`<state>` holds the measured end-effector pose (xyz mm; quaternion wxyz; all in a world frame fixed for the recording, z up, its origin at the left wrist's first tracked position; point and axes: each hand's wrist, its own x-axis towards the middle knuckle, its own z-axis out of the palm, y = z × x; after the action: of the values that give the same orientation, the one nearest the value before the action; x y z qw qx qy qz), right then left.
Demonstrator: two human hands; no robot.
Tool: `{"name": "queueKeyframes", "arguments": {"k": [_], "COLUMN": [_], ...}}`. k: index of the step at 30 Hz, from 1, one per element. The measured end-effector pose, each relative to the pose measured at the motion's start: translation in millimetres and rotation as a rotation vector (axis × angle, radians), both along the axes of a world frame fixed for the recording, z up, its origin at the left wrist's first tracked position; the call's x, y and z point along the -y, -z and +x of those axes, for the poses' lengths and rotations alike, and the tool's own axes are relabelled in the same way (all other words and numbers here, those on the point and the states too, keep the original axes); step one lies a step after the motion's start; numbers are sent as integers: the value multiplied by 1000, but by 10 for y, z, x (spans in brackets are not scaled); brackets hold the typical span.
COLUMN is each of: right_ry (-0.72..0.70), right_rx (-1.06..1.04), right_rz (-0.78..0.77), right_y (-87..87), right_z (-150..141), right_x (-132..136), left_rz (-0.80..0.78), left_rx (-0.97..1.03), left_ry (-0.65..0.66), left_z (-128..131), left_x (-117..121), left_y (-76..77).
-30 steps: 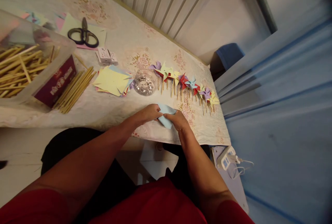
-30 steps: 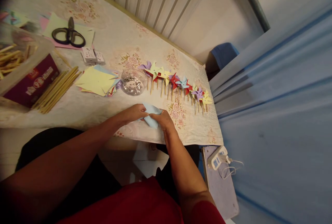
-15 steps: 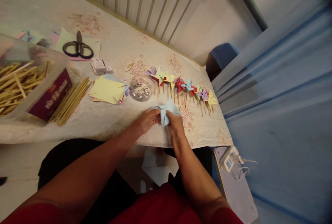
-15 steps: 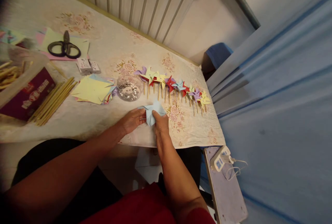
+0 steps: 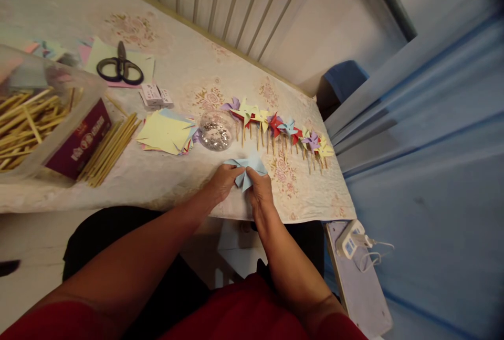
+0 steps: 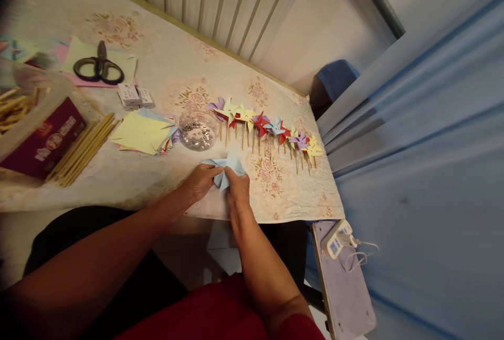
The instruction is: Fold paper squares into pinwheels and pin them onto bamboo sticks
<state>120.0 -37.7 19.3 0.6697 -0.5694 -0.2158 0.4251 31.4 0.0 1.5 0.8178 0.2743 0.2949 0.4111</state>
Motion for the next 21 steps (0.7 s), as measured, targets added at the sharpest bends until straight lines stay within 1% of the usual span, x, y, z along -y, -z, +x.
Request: {"name": "queueKeyframes", "arguments": {"k": [5,8,11,14,15,16,18,21], "right_ry": [-19,-32,23,182,211,209,126,-26], "right_rx": [-2,76,275,514,596,671,777,810], "right_rz": [-16,-28,-70,-96,-95,-82,-35,3], "right_y": [-32,-39,-18,24,38,51,74,101], "right_z": [-18,26,116,194,206,210,198,160], "right_x": [17,71,192,365,424,480,568,611], "left_rz": [8,-20,-42,-67,-74,-79,-83,-84], "left_rx": [27,40,53,49,47,47,52,56], "left_ry": [-15,-29,-29,-37,-35,-30,-23,-37], "left_z": [-23,-43,-64,-79,-82,-83,-82,-78], "left_x": [-2,-19,-42,-58,-61,-63,-63,-59], "left_y": [-45,-74,-100,-101,-96,-90,-82,-88]}}
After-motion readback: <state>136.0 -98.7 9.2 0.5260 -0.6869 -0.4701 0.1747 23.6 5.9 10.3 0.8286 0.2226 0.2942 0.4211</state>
